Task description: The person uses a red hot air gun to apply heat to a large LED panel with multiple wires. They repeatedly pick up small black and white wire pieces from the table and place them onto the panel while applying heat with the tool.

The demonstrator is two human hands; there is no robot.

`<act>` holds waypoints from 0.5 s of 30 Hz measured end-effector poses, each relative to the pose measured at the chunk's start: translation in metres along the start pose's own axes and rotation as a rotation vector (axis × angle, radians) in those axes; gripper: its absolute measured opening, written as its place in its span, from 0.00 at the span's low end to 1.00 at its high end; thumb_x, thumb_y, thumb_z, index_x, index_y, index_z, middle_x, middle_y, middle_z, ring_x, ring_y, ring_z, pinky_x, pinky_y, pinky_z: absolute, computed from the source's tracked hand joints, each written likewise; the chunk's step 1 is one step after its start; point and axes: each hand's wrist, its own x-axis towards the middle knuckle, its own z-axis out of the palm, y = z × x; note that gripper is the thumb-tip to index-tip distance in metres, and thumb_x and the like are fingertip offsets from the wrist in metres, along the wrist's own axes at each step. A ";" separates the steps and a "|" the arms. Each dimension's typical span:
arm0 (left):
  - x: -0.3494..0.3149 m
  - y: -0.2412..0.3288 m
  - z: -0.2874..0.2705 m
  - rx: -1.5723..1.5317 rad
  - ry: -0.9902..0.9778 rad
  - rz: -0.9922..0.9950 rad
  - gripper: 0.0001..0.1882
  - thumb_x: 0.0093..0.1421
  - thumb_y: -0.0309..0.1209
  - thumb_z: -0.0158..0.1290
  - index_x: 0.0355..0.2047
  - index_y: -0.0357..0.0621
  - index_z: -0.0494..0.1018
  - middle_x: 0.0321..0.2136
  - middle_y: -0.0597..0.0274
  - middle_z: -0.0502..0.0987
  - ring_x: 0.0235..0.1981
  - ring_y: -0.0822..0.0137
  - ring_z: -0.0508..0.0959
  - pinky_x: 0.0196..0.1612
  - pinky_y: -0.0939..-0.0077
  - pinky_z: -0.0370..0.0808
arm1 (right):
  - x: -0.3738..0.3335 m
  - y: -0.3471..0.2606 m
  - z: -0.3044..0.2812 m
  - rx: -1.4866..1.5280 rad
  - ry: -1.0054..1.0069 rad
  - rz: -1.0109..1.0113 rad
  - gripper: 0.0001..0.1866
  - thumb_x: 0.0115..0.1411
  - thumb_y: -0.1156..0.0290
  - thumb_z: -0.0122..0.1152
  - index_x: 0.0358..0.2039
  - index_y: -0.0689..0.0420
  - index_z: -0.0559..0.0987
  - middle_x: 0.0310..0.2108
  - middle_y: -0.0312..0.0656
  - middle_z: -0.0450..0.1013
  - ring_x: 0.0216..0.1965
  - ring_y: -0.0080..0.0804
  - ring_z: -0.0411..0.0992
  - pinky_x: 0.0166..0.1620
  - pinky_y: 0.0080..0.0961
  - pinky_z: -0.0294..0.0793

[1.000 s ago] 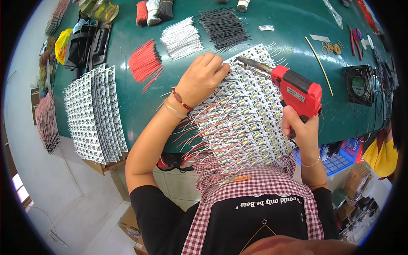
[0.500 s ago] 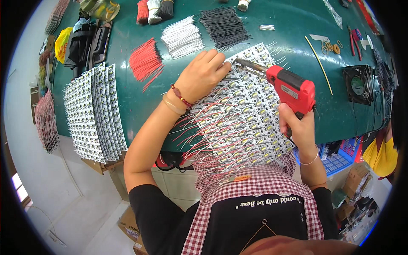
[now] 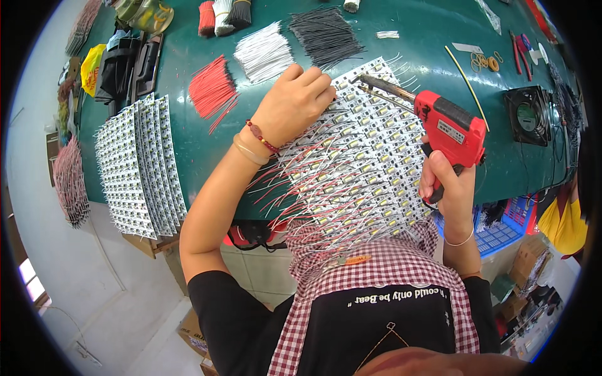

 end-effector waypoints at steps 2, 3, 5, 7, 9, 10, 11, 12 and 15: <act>-0.001 -0.001 -0.003 -0.055 0.036 -0.039 0.07 0.49 0.26 0.55 0.32 0.44 0.75 0.26 0.65 0.67 0.32 0.66 0.70 0.35 0.72 0.67 | -0.001 0.001 -0.001 0.004 -0.007 0.003 0.13 0.62 0.69 0.57 0.40 0.67 0.73 0.13 0.34 0.67 0.12 0.19 0.64 0.16 0.16 0.61; -0.001 -0.002 -0.005 -0.082 0.055 -0.059 0.08 0.49 0.25 0.55 0.32 0.44 0.75 0.26 0.64 0.67 0.31 0.66 0.70 0.35 0.71 0.67 | -0.001 0.001 -0.002 0.000 -0.007 0.000 0.12 0.62 0.69 0.57 0.40 0.66 0.73 0.13 0.34 0.67 0.12 0.19 0.64 0.16 0.16 0.61; 0.000 0.001 -0.010 -0.085 0.096 -0.087 0.09 0.48 0.24 0.55 0.32 0.44 0.76 0.25 0.64 0.67 0.30 0.65 0.70 0.35 0.71 0.68 | -0.002 0.003 -0.003 -0.007 0.000 -0.008 0.12 0.62 0.69 0.57 0.40 0.66 0.72 0.13 0.34 0.66 0.11 0.18 0.64 0.15 0.16 0.60; -0.001 0.008 -0.013 -0.115 0.119 -0.101 0.10 0.48 0.23 0.55 0.32 0.43 0.76 0.25 0.63 0.67 0.30 0.64 0.69 0.34 0.71 0.68 | -0.003 0.005 -0.004 -0.011 -0.010 0.007 0.12 0.62 0.70 0.57 0.41 0.65 0.73 0.13 0.33 0.66 0.11 0.18 0.64 0.15 0.16 0.60; -0.001 0.017 -0.009 -0.170 0.125 -0.099 0.11 0.47 0.22 0.55 0.33 0.43 0.76 0.25 0.63 0.67 0.29 0.64 0.69 0.34 0.71 0.69 | -0.004 0.006 -0.002 -0.013 -0.014 0.027 0.11 0.62 0.70 0.58 0.39 0.64 0.73 0.13 0.32 0.66 0.11 0.17 0.64 0.15 0.15 0.60; -0.001 0.020 -0.006 -0.179 0.111 -0.106 0.11 0.47 0.22 0.55 0.33 0.43 0.76 0.26 0.63 0.67 0.30 0.64 0.70 0.34 0.71 0.69 | -0.004 0.006 0.000 -0.011 -0.011 0.038 0.10 0.61 0.69 0.59 0.38 0.63 0.74 0.13 0.32 0.66 0.11 0.16 0.63 0.15 0.15 0.59; -0.003 0.023 -0.002 -0.188 0.098 -0.113 0.11 0.47 0.22 0.55 0.34 0.43 0.76 0.26 0.62 0.66 0.30 0.63 0.70 0.34 0.71 0.69 | -0.005 0.007 0.001 -0.009 -0.007 0.050 0.10 0.61 0.69 0.59 0.37 0.63 0.74 0.13 0.31 0.66 0.11 0.16 0.63 0.15 0.14 0.59; -0.004 0.024 0.001 -0.197 0.084 -0.120 0.11 0.47 0.22 0.55 0.34 0.43 0.76 0.26 0.62 0.66 0.30 0.63 0.70 0.34 0.72 0.69 | -0.005 0.007 -0.001 -0.028 -0.017 0.065 0.09 0.61 0.69 0.60 0.35 0.62 0.74 0.13 0.31 0.67 0.11 0.15 0.63 0.15 0.14 0.59; -0.009 0.026 0.006 -0.217 0.070 -0.131 0.11 0.48 0.22 0.55 0.34 0.43 0.76 0.26 0.62 0.66 0.30 0.63 0.70 0.34 0.71 0.70 | -0.007 0.011 -0.003 -0.074 -0.022 0.099 0.09 0.60 0.68 0.61 0.31 0.60 0.74 0.13 0.30 0.67 0.11 0.14 0.63 0.15 0.13 0.59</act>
